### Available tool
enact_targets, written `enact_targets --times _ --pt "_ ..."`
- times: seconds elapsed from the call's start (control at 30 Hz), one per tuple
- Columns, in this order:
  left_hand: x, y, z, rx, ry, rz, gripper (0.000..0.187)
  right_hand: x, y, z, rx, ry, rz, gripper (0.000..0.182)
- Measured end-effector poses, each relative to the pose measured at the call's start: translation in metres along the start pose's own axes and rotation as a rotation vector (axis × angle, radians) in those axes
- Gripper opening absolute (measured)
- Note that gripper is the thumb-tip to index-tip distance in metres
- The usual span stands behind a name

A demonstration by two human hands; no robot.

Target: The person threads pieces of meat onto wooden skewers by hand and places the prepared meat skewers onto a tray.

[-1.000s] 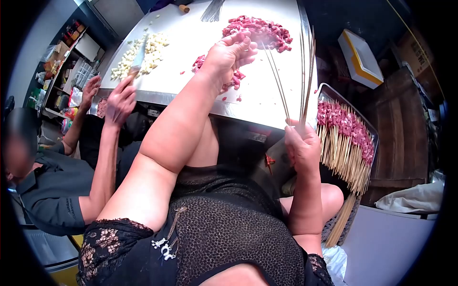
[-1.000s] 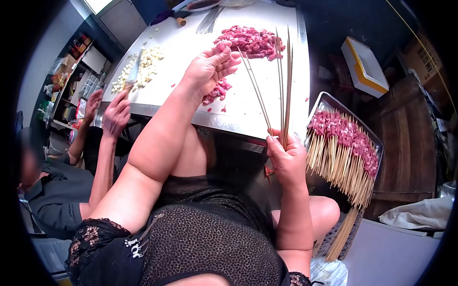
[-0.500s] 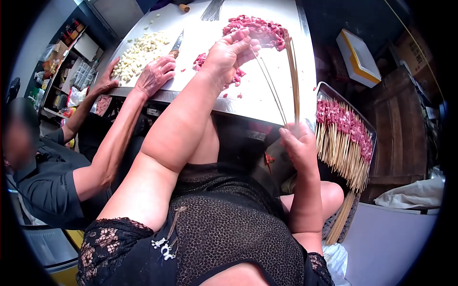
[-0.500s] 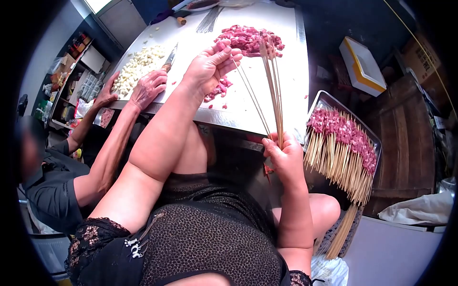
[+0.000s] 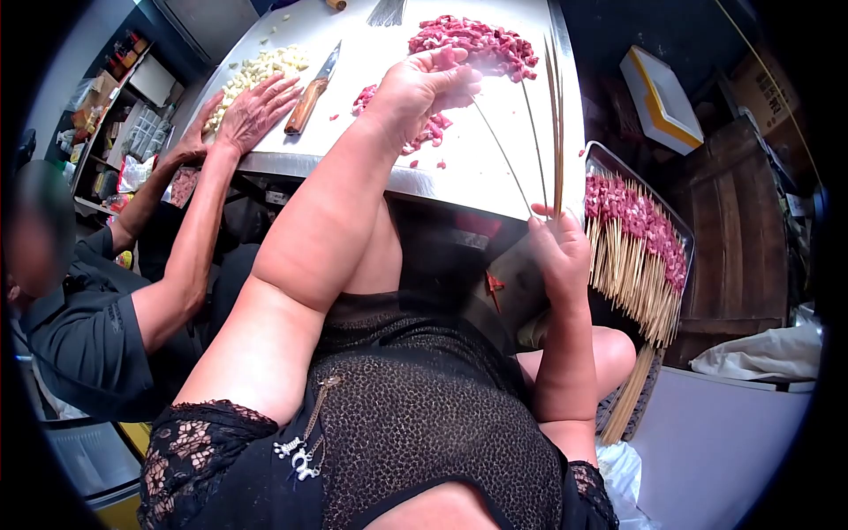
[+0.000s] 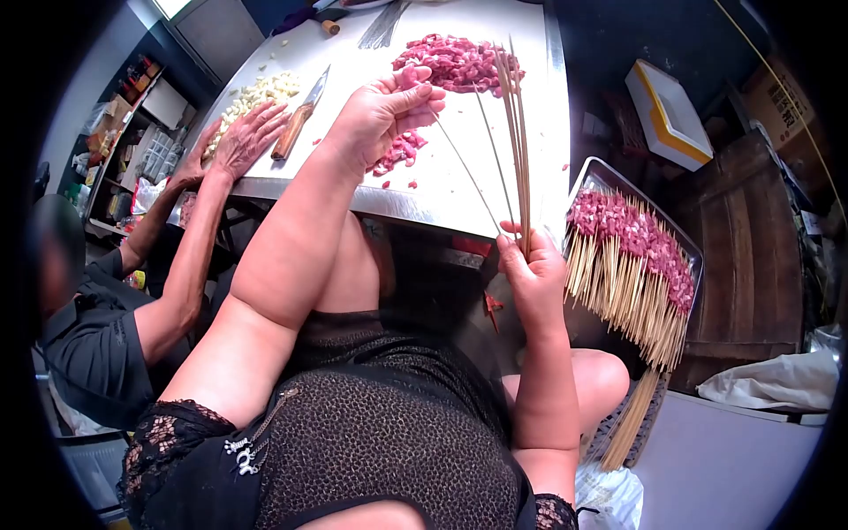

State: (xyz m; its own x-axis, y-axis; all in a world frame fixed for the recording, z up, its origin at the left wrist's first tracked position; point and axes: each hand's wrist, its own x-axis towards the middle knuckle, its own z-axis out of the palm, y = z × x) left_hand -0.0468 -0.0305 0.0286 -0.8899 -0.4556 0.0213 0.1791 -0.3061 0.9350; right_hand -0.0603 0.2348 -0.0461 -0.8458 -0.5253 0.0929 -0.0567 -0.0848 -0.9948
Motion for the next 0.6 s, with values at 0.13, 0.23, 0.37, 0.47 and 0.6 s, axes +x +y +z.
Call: enact_targets --times 0.13,0.23,0.37,0.47,0.6 --pt "0.002 -0.002 -0.001 -0.009 -0.019 -0.031 0.026 0.0 0.004 0.002 0.039 -0.035 0.056 0.022" --pt "0.001 -0.002 -0.002 -0.031 -0.047 -0.051 0.026 -0.002 0.012 0.011 -0.003 0.005 0.028 0.02" --pt "0.003 -0.005 -0.003 -0.053 -0.083 -0.068 0.027 -0.003 0.014 0.019 -0.03 0.031 -0.015 0.02" --pt "-0.004 -0.012 0.009 0.028 -0.15 -0.064 0.032 -0.001 0.016 0.025 0.024 0.025 0.01 0.019" --pt "0.001 -0.014 0.003 0.005 -0.255 -0.34 0.037 0.003 0.009 0.024 0.109 0.056 0.015 0.018"
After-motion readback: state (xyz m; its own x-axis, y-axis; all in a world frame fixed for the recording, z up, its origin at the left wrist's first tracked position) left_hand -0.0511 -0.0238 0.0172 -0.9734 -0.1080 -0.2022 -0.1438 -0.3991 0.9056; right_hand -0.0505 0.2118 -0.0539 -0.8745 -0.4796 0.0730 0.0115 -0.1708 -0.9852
